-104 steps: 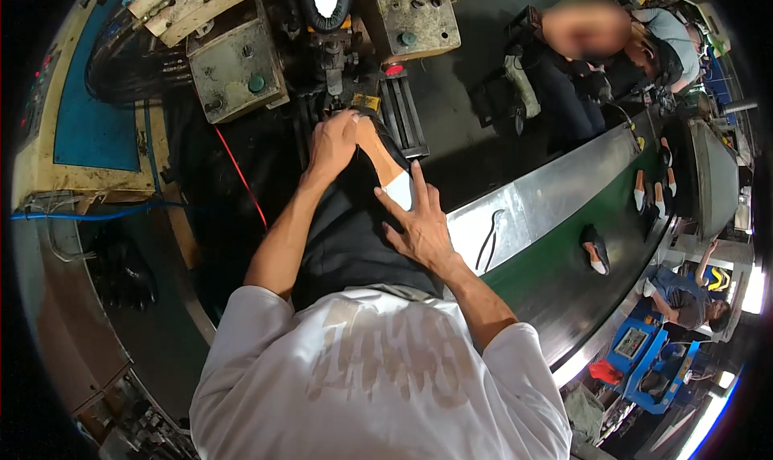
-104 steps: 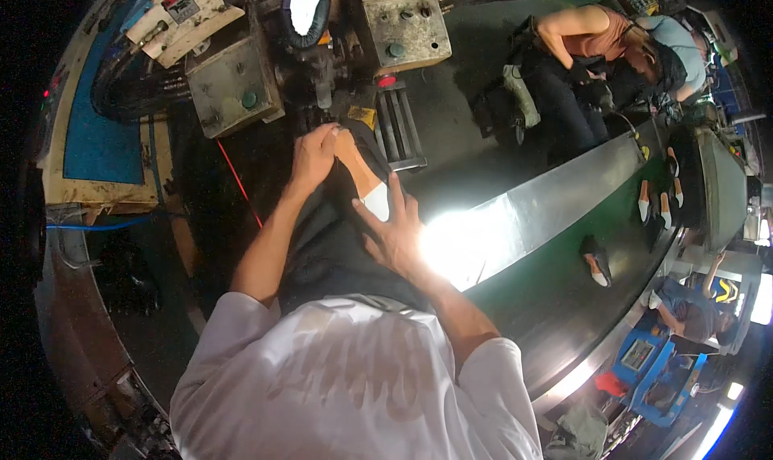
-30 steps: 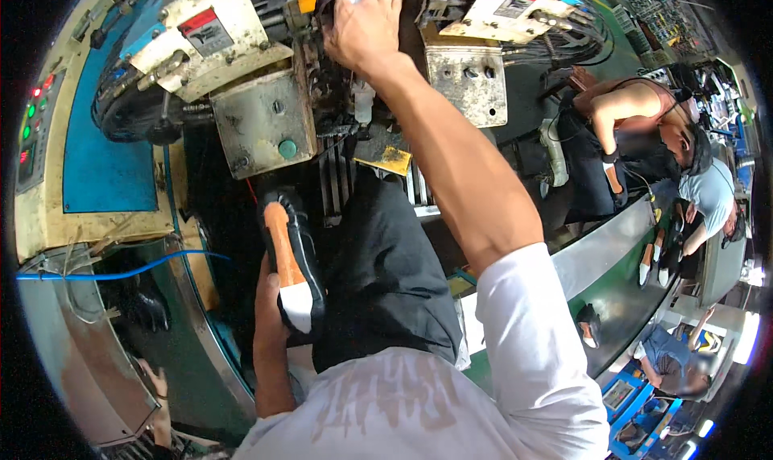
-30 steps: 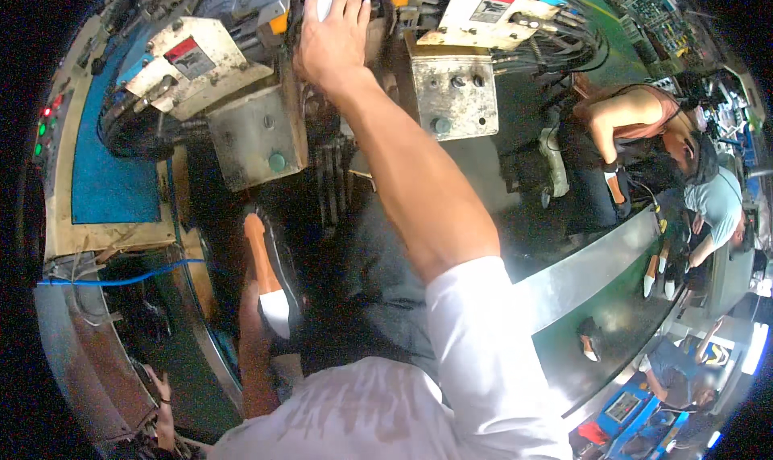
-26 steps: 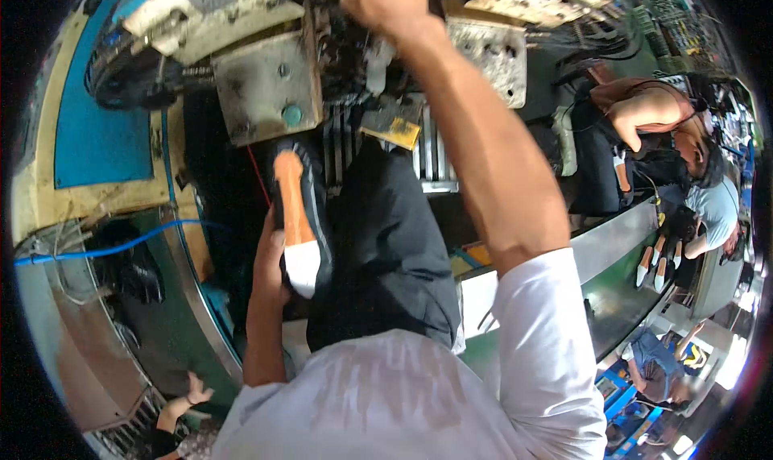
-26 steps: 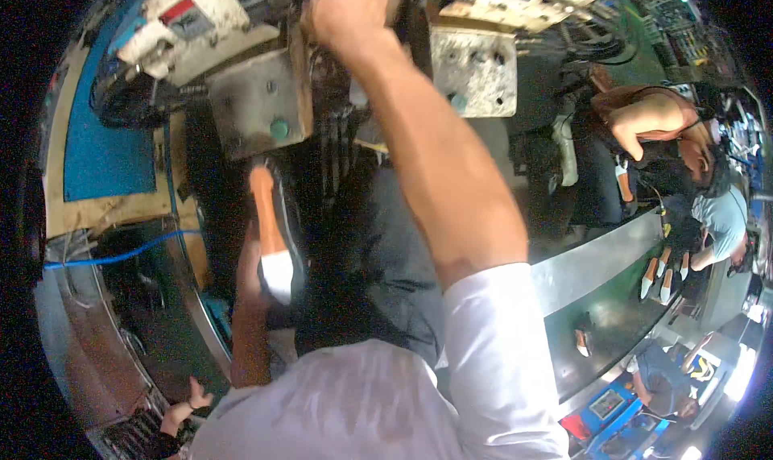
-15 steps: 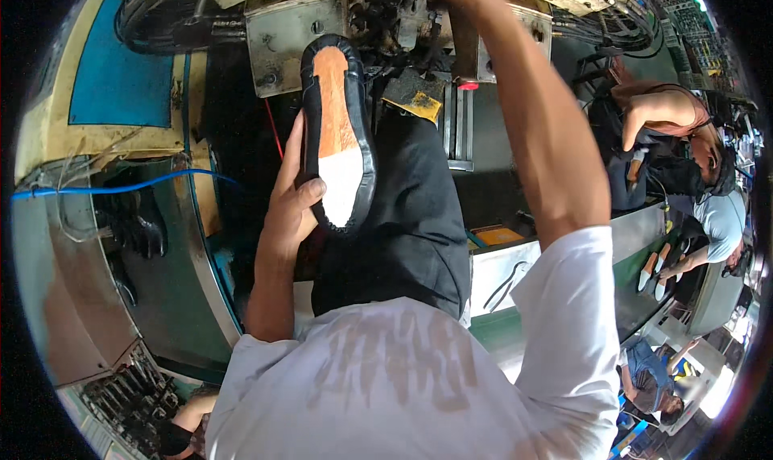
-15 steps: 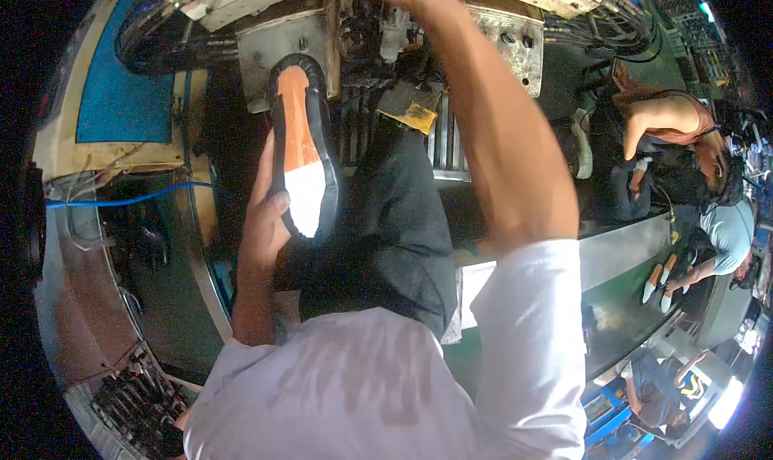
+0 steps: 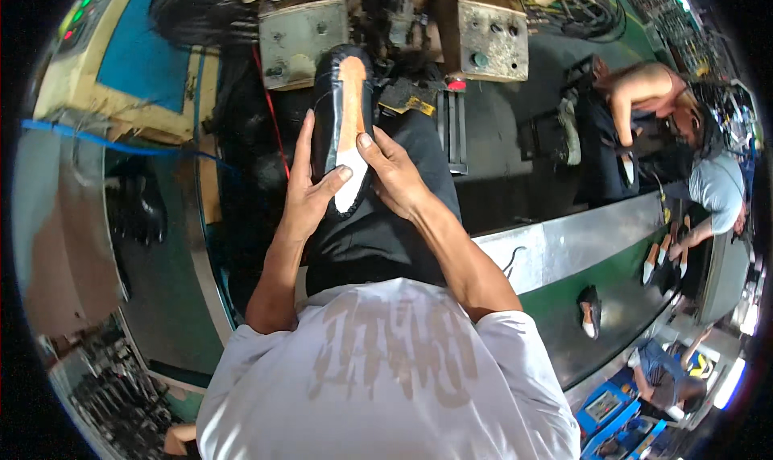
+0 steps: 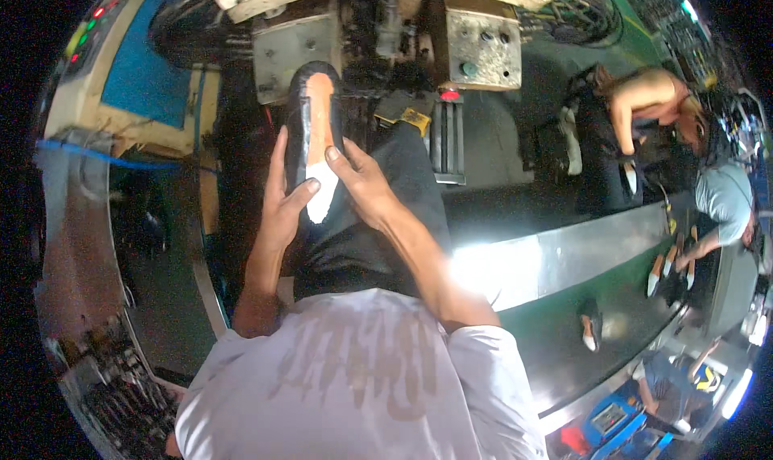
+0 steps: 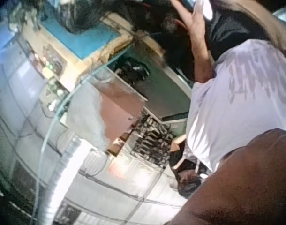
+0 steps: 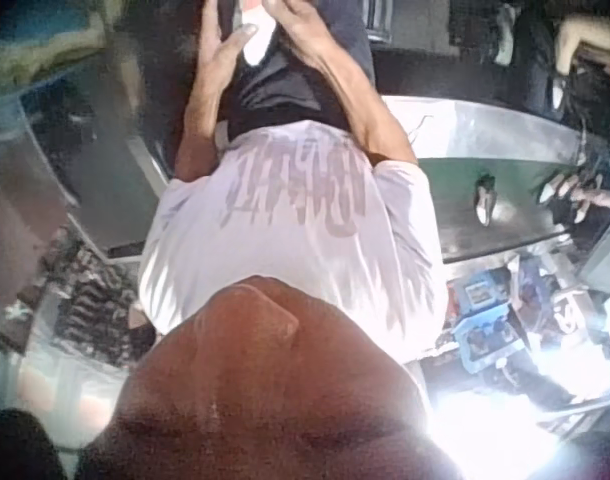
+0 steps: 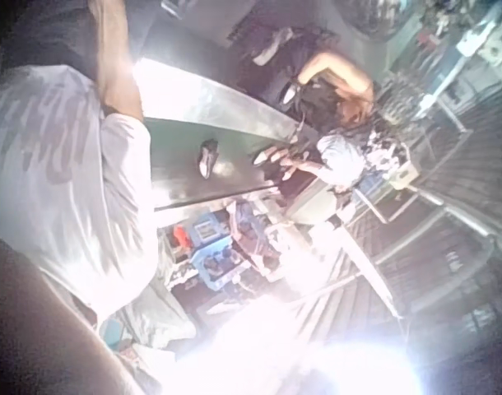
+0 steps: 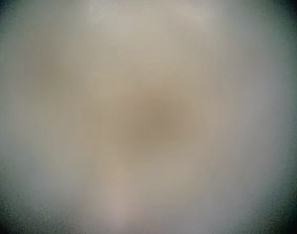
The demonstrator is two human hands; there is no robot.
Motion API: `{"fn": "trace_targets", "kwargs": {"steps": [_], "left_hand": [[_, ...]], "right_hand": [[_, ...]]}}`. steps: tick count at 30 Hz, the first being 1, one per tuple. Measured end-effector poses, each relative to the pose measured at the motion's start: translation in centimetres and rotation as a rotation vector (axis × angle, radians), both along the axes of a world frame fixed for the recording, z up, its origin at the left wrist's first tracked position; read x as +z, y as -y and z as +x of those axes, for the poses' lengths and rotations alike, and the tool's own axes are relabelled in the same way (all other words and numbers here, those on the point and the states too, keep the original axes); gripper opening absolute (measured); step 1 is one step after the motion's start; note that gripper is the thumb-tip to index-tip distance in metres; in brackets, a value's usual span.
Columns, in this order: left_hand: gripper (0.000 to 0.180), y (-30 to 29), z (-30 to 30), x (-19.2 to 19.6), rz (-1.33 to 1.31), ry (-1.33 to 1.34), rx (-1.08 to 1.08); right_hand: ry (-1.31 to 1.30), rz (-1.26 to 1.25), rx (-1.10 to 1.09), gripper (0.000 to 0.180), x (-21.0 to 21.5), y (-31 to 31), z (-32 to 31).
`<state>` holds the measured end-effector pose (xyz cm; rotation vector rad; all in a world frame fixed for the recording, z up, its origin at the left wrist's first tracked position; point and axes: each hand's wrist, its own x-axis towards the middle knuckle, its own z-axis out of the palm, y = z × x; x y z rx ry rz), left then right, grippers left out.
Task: The person repeatedly picks up black shoes from a conveyor belt and places them into a machine. They operate the machine to process the shoe soles and then return the shoes to the belt. This cycle is repeated for multiple shoes.
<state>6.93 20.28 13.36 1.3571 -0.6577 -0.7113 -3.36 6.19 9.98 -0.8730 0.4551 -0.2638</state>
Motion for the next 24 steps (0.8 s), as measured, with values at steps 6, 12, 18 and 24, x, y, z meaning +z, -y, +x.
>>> {"fn": "trace_targets", "kwargs": {"steps": [6, 12, 18, 24], "left_hand": [[0.094, -9.5, -1.2, -1.2, 0.245, 0.358, 0.346], [0.093, -25.2, -2.2, -4.8, 0.499, 0.364, 0.856], [0.085, -40.7, -9.7, -10.2, 0.353, 0.098, 1.509], [0.091, -53.3, -19.7, -20.1, 0.516, -0.058, 1.826]], "right_hand": [[-0.148, -0.510, 0.235, 0.059, -2.5, -0.3, 0.5], [-0.449, -0.306, 0.179, 0.047, -11.9, 3.9, -3.9], [-0.305, -0.001, 0.197, 0.047, -14.4, 6.2, -4.6], [-0.384, -0.039, 0.278, 0.053, -14.1, 5.3, -2.8]]}}
